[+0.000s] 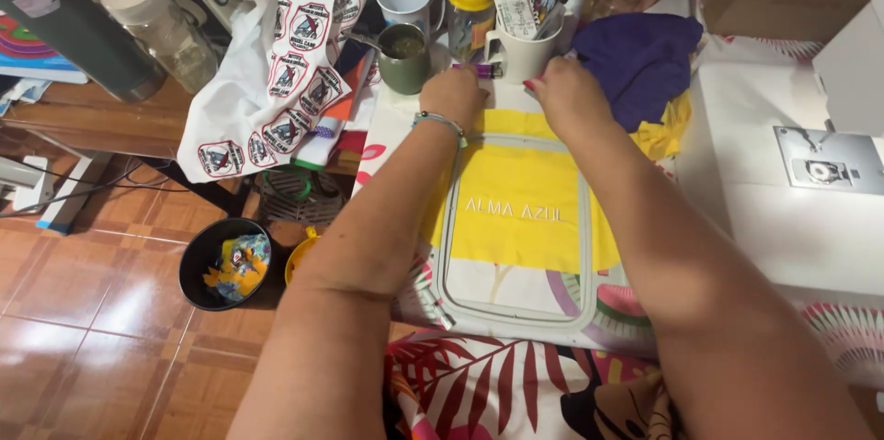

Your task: The person uses scissors to cut a piece of white stabilizer fabric from a larger sheet. They then place a purple fabric piece onto an embroidery hoop and secure it by tightening the hoop's frame.

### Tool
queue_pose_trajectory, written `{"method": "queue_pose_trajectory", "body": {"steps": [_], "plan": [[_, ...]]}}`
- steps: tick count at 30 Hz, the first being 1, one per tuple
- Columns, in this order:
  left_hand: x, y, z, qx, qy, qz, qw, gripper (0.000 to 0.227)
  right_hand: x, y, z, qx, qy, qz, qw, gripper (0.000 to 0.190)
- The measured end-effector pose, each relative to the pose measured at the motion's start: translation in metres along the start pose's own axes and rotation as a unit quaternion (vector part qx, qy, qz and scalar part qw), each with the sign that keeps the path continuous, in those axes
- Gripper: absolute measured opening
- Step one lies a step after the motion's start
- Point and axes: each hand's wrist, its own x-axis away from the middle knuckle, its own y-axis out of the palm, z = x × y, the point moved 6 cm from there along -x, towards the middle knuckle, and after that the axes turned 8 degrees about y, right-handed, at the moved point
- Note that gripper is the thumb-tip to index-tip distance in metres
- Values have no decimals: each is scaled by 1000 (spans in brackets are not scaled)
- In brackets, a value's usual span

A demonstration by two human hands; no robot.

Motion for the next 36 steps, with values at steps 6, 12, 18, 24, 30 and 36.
{"method": "queue_pose_trajectory", "body": {"steps": [6,12,18,24,30,36], "plan": [[40,-50,21,3,-17,37,999,56,9,-7,-20,-2,-67,28,997,29],[140,-104,56,19,59,-28,998,34,145,-90,-50,-73,50,-218,972,44],[185,-70,43,-22,29,-23,999,45,297,-99,-98,-25,-217,-187,958,50],[177,-41,20,-78,-22,29,996,41,310,-76,-97,-40,-273,-96,956,47],[180,-45,19,-68,-39,6,997,39,303,-93,-107,-49,-260,-99,959,48],[179,-42,14,-55,-58,0,997,39,292,-121,-114,-44,-203,-175,962,57]]}}
